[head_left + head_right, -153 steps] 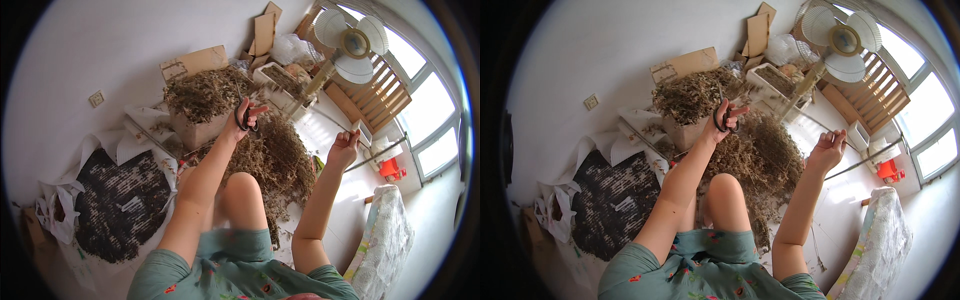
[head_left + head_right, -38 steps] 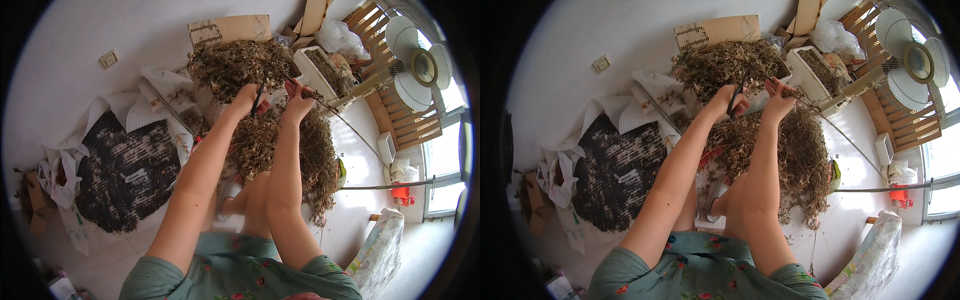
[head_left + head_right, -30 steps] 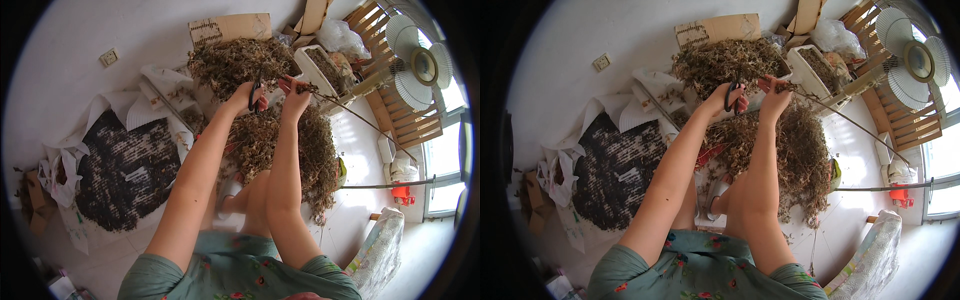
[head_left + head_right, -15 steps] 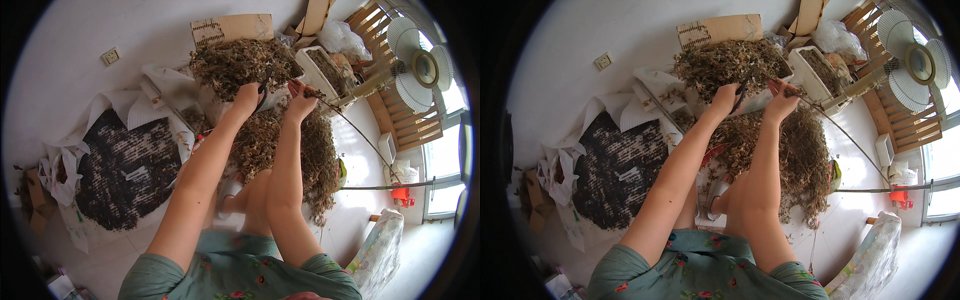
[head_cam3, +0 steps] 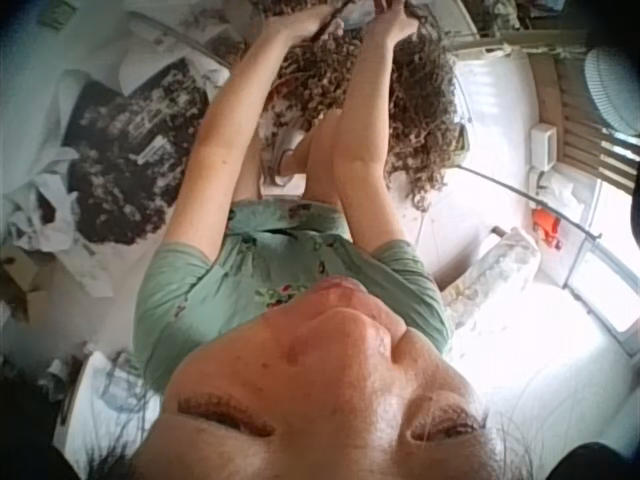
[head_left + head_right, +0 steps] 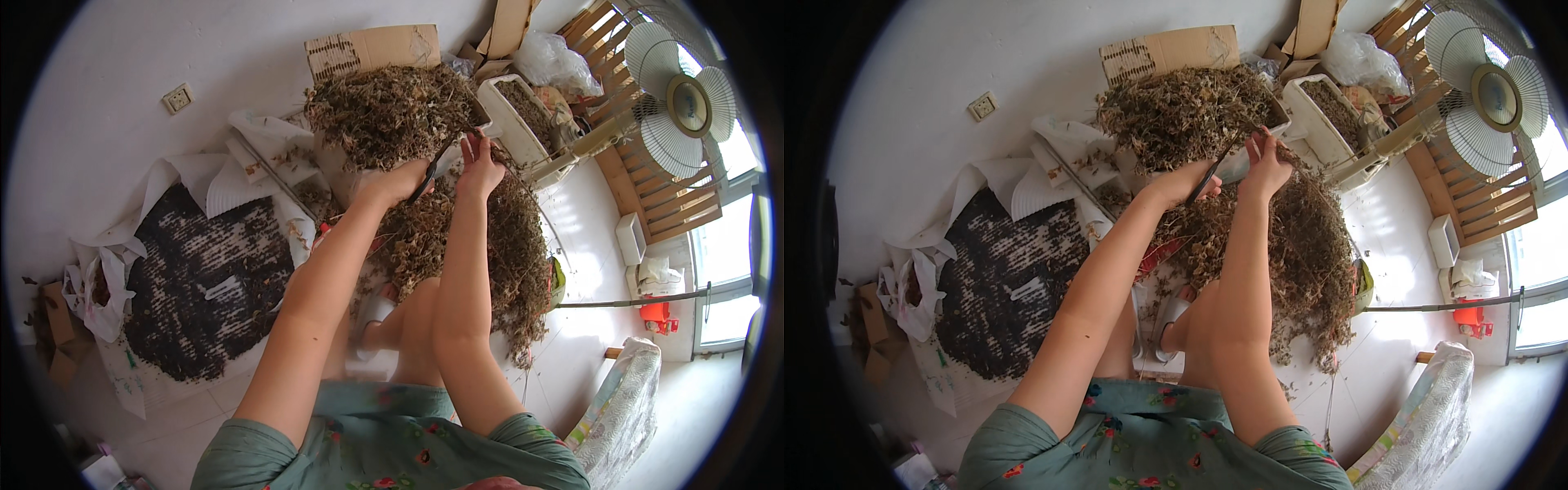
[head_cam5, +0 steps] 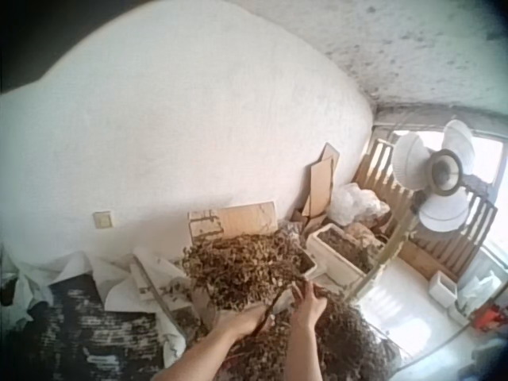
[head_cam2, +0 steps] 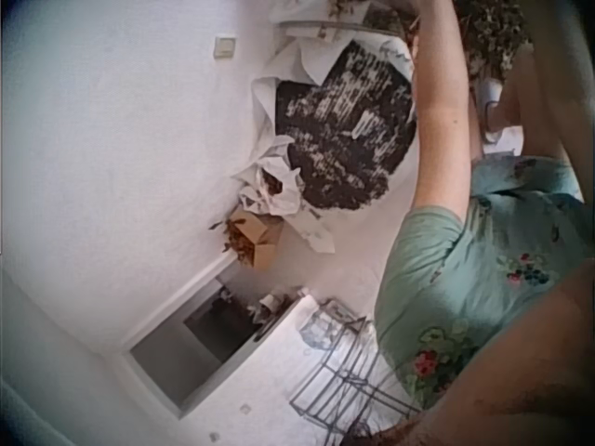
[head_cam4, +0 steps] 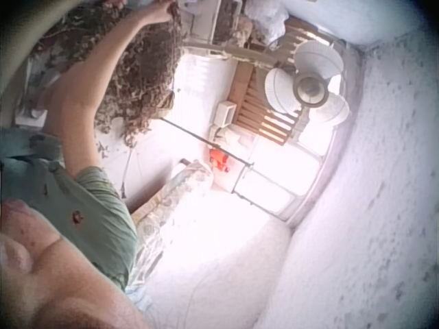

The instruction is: The person sits on the floor and uses scissors to trim dried plant stems. They repeatedly pick up stems, cut them into smaller pieces, and place the cut pieces into a nearby container.

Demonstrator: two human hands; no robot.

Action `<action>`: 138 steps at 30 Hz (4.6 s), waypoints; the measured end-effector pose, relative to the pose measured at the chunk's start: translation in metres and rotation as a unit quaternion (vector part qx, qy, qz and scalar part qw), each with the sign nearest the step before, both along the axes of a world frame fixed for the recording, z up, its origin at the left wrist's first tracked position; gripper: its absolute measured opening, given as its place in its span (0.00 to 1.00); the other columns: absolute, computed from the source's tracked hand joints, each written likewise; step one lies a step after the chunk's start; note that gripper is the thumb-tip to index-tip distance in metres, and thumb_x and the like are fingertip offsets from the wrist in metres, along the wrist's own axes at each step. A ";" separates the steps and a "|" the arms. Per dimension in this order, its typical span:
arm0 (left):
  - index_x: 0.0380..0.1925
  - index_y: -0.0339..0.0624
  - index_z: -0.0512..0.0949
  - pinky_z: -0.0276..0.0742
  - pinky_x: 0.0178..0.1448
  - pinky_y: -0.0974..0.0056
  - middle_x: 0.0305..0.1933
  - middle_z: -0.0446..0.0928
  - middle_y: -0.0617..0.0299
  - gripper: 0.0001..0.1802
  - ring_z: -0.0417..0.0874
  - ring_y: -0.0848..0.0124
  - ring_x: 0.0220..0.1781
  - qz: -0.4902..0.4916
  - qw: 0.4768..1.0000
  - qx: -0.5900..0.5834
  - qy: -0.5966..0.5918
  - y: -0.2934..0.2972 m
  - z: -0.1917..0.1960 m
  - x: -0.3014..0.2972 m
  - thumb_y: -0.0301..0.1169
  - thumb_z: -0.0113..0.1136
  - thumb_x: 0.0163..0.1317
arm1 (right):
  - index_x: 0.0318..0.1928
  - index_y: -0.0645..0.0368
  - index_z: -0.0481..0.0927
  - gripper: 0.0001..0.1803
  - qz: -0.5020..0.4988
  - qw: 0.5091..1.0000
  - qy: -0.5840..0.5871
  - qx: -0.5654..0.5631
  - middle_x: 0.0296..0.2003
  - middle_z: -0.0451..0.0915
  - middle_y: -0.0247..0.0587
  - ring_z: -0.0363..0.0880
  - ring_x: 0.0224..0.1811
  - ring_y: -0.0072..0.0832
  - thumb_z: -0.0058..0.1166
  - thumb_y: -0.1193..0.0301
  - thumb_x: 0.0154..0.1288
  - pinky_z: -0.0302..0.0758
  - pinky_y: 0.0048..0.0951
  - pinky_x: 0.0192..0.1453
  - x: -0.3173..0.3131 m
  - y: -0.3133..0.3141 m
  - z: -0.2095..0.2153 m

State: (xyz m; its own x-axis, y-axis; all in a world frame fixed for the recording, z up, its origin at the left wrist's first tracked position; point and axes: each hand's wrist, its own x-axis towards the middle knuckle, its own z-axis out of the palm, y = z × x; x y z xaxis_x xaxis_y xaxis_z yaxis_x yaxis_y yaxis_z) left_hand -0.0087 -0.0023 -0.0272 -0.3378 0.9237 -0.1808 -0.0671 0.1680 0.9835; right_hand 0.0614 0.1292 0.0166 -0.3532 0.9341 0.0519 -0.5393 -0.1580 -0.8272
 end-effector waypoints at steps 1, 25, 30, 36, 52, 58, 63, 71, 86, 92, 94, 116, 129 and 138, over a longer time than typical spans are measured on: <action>0.55 0.31 0.66 0.76 0.47 0.66 0.48 0.76 0.52 0.22 0.80 0.69 0.47 0.020 1.000 -0.006 -0.021 0.003 0.003 0.002 0.30 0.53 0.64 | 0.40 0.67 0.70 0.05 0.005 0.999 -0.030 0.010 0.42 0.81 0.48 0.82 0.38 0.30 0.48 0.75 0.71 0.86 0.30 0.38 -0.002 -0.004 0.001; 0.27 0.33 0.80 0.67 0.21 0.62 0.15 0.73 0.56 0.09 0.75 0.68 0.17 0.142 0.989 -0.016 0.046 0.018 0.029 0.012 0.27 0.56 0.61 | 0.39 0.69 0.69 0.07 -0.039 0.975 -0.186 0.118 0.36 0.80 0.48 0.84 0.35 0.32 0.53 0.80 0.67 0.86 0.31 0.36 -0.006 0.000 -0.017; 0.51 0.33 0.73 0.64 0.21 0.72 0.25 0.75 0.61 0.17 0.68 0.78 0.18 0.046 0.905 0.232 -0.353 0.004 0.033 0.000 0.31 0.56 0.66 | 0.42 0.70 0.71 0.07 0.005 0.997 -0.079 -0.006 0.40 0.77 0.47 0.82 0.35 0.33 0.53 0.78 0.68 0.85 0.30 0.37 0.000 0.019 -0.028; 0.68 0.37 0.55 0.79 0.35 0.66 0.46 0.80 0.43 0.29 0.79 0.71 0.32 0.244 0.904 0.197 -0.292 -0.010 0.032 -0.018 0.28 0.49 0.69 | 0.46 0.68 0.73 0.09 0.028 0.987 -0.149 0.049 0.41 0.78 0.43 0.83 0.36 0.31 0.51 0.74 0.70 0.84 0.29 0.37 0.002 0.007 -0.010; 0.63 0.28 0.59 0.82 0.37 0.67 0.39 0.78 0.53 0.36 0.83 0.69 0.35 0.322 0.916 0.178 -0.159 0.006 0.034 -0.013 0.26 0.67 0.59 | 0.52 0.66 0.74 0.17 0.218 0.940 -0.218 0.146 0.43 0.81 0.43 0.82 0.45 0.30 0.52 0.66 0.71 0.83 0.28 0.40 0.011 -0.009 0.011; 0.63 0.28 0.59 0.82 0.38 0.66 0.38 0.78 0.53 0.36 0.83 0.68 0.35 0.334 0.907 0.221 -0.131 0.010 0.036 -0.006 0.25 0.66 0.59 | 0.55 0.66 0.73 0.20 0.243 0.929 -0.236 0.148 0.41 0.82 0.41 0.82 0.44 0.28 0.56 0.66 0.68 0.82 0.28 0.40 0.013 -0.015 0.017; 0.64 0.27 0.57 0.83 0.40 0.65 0.37 0.78 0.53 0.36 0.84 0.66 0.36 0.387 0.877 0.250 -0.134 0.008 0.036 -0.016 0.25 0.65 0.60 | 0.53 0.65 0.76 0.18 0.263 0.907 -0.297 0.143 0.39 0.81 0.39 0.79 0.37 0.23 0.57 0.69 0.66 0.76 0.24 0.35 0.018 -0.007 0.016; 0.66 0.26 0.54 0.84 0.44 0.62 0.39 0.78 0.51 0.39 0.83 0.64 0.39 0.399 0.857 0.283 -0.164 -0.002 0.036 -0.027 0.25 0.65 0.60 | 0.45 0.61 0.82 0.12 0.412 0.640 -0.604 0.237 0.23 0.79 0.33 0.74 0.23 0.20 0.59 0.69 0.62 0.71 0.25 0.26 0.041 0.017 -0.008; 0.63 0.25 0.57 0.83 0.40 0.64 0.37 0.78 0.51 0.37 0.84 0.66 0.35 0.377 0.868 0.280 -0.161 -0.007 0.041 -0.027 0.25 0.67 0.58 | 0.59 0.61 0.69 0.35 0.085 0.697 -0.456 0.547 0.57 0.72 0.49 0.67 0.59 0.43 0.70 0.69 0.52 0.69 0.39 0.60 0.020 -0.027 0.012; 0.66 0.25 0.55 0.79 0.37 0.66 0.34 0.79 0.57 0.42 0.82 0.71 0.34 0.334 0.897 0.258 -0.130 -0.008 0.052 -0.017 0.32 0.68 0.59 | 0.45 0.63 0.77 0.15 0.034 0.861 -0.322 0.393 0.31 0.81 0.38 0.77 0.30 0.28 0.63 0.68 0.62 0.73 0.30 0.35 0.009 -0.020 0.022; 0.66 0.25 0.56 0.77 0.35 0.68 0.33 0.80 0.58 0.43 0.80 0.73 0.32 0.273 0.935 0.202 -0.106 -0.010 0.054 -0.013 0.33 0.69 0.58 | 0.45 0.63 0.77 0.14 0.065 0.903 -0.285 0.314 0.31 0.80 0.36 0.75 0.29 0.22 0.62 0.68 0.64 0.71 0.27 0.33 0.008 -0.017 0.030; 0.54 0.37 0.69 0.69 0.33 0.71 0.31 0.78 0.62 0.26 0.77 0.77 0.30 0.176 0.964 0.182 -0.084 0.012 0.049 0.031 0.30 0.69 0.58 | 0.56 0.60 0.76 0.19 0.044 0.956 -0.124 0.264 0.32 0.72 0.32 0.71 0.25 0.18 0.57 0.76 0.65 0.69 0.22 0.29 0.026 -0.018 0.058; 0.54 0.38 0.71 0.70 0.33 0.70 0.30 0.78 0.61 0.25 0.78 0.75 0.29 0.161 0.982 0.100 -0.022 -0.001 0.050 0.029 0.27 0.68 0.57 | 0.49 0.61 0.78 0.13 0.031 0.921 -0.219 0.322 0.32 0.73 0.32 0.69 0.25 0.18 0.59 0.72 0.65 0.68 0.24 0.28 0.028 -0.015 0.055; 0.54 0.37 0.71 0.71 0.32 0.70 0.33 0.81 0.56 0.22 0.79 0.75 0.31 0.155 0.984 0.080 -0.041 -0.005 0.050 0.025 0.24 0.64 0.59 | 0.41 0.61 0.76 0.06 0.043 0.994 -0.061 0.076 0.30 0.77 0.32 0.72 0.28 0.19 0.54 0.71 0.70 0.74 0.22 0.34 0.028 0.009 0.031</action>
